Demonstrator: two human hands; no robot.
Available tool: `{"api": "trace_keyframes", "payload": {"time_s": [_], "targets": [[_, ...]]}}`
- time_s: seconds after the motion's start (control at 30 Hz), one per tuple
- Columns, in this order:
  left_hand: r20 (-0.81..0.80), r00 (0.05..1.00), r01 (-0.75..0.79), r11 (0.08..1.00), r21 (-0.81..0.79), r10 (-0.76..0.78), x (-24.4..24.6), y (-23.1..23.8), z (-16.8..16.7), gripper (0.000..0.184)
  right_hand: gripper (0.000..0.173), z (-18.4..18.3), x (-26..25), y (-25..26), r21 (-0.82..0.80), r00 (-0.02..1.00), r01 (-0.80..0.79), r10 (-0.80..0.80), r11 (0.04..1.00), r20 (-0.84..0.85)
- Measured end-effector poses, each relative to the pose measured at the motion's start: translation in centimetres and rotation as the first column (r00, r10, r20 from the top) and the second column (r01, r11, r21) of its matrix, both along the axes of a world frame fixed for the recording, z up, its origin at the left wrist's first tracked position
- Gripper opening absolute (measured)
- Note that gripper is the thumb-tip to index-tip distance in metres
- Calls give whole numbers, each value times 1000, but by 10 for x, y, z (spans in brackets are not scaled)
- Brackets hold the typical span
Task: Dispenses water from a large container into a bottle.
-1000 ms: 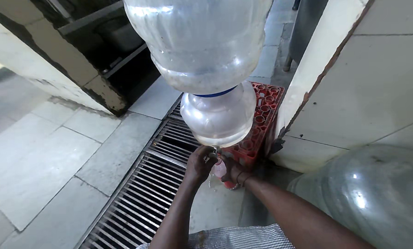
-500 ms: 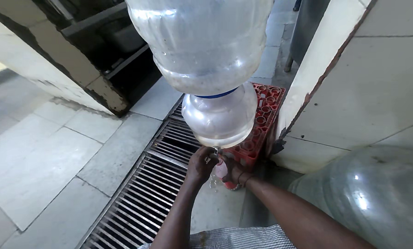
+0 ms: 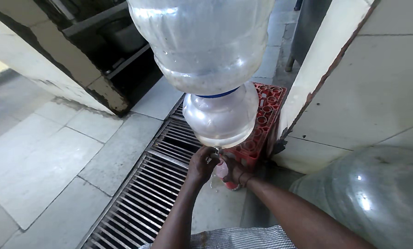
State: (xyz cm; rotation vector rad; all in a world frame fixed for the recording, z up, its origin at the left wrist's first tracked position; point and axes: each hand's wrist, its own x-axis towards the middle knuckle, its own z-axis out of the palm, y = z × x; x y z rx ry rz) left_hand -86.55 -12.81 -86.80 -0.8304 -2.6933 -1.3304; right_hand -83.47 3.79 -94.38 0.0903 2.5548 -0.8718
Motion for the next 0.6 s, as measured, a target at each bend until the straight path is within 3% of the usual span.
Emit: {"api": "trace_keyframes", "payload": {"time_s": [0.6], "targets": [[-21, 1000, 16, 1000, 2, -16, 0, -2, -1, 20, 104, 3, 0, -1, 5, 1000, 5, -5, 1000, 12]]}}
